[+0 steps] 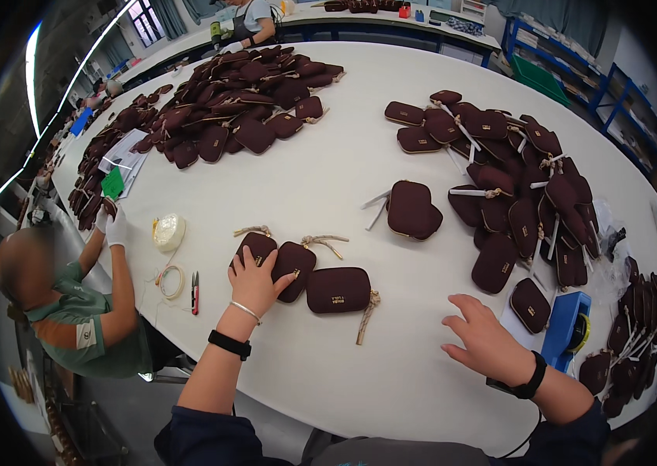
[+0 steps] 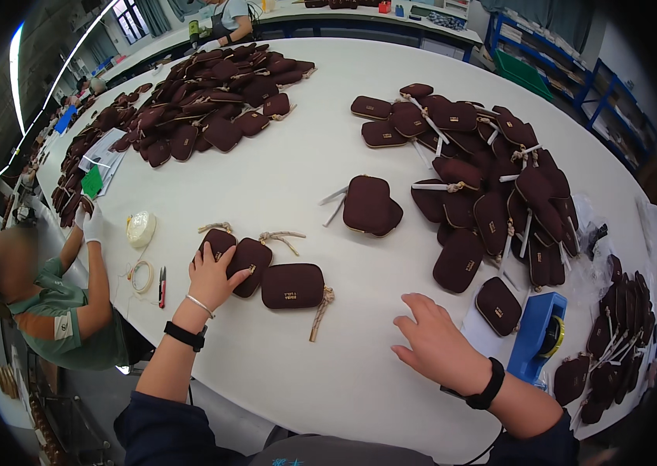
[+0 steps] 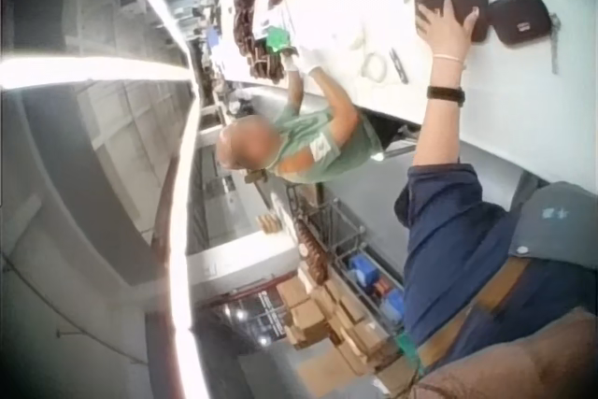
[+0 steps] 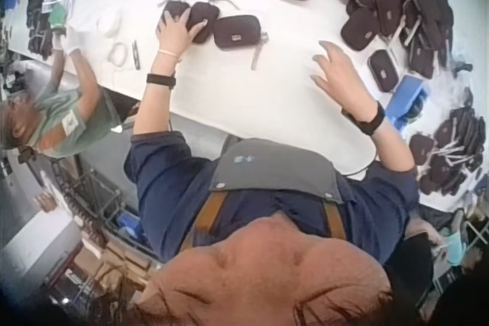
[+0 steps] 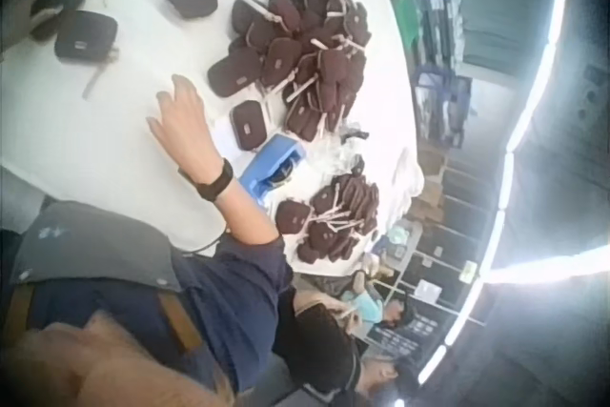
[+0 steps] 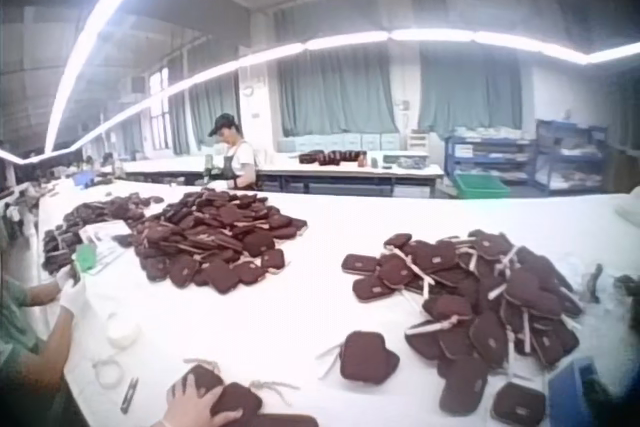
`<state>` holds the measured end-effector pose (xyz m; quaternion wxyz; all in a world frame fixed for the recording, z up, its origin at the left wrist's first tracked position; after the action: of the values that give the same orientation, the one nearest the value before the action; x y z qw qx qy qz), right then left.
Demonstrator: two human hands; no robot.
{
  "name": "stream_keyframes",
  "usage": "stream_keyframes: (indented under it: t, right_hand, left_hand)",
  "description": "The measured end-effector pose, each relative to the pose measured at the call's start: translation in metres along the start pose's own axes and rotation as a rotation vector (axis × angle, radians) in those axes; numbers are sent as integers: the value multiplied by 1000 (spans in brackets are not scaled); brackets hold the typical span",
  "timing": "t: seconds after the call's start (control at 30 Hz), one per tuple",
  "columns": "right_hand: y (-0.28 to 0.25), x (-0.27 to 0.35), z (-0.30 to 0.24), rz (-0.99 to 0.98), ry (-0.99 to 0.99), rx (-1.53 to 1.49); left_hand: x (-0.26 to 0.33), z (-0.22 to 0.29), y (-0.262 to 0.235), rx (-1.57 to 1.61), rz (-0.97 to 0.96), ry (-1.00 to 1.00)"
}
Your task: The person inserts a white paper insert into a maroon zippered pouch and places it on a pile of finished items. They repeat this process for multiple pouches, handling them one at a time. Other workers are visible in the background performing similar assembly tasks.
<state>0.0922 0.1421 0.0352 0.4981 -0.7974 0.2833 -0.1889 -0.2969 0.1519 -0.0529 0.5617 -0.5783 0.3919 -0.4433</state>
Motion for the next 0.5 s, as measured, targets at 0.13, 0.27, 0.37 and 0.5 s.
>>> stream_keyframes:
  t: [0.13, 0.27, 0.37, 0.5]
  right_hand:
    - [1, -8, -7, 4, -34, 2]
    - [4, 0, -1, -42, 13, 10]
    - [-6, 14, 2, -70, 43, 22]
    - [-11, 31, 18, -33, 133, 4]
  left_hand:
    - [20, 11, -1, 20, 20, 63]
    - [43, 30, -76, -137, 259, 105]
    - [150, 14, -256, 53, 985, 192]
    - [236, 6, -286, 683, 1188, 795]
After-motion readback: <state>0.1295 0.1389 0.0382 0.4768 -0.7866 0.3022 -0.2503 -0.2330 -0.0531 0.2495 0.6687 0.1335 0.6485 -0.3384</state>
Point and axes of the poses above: each hand's wrist, its own x-axis away from the middle knuckle, its own y-axis out of the palm, z = x × y, the point moved 6 cm from there along -x, towards the middle knuckle, and after that the axes turned 1 degree about -x, right-handed, at the moved point
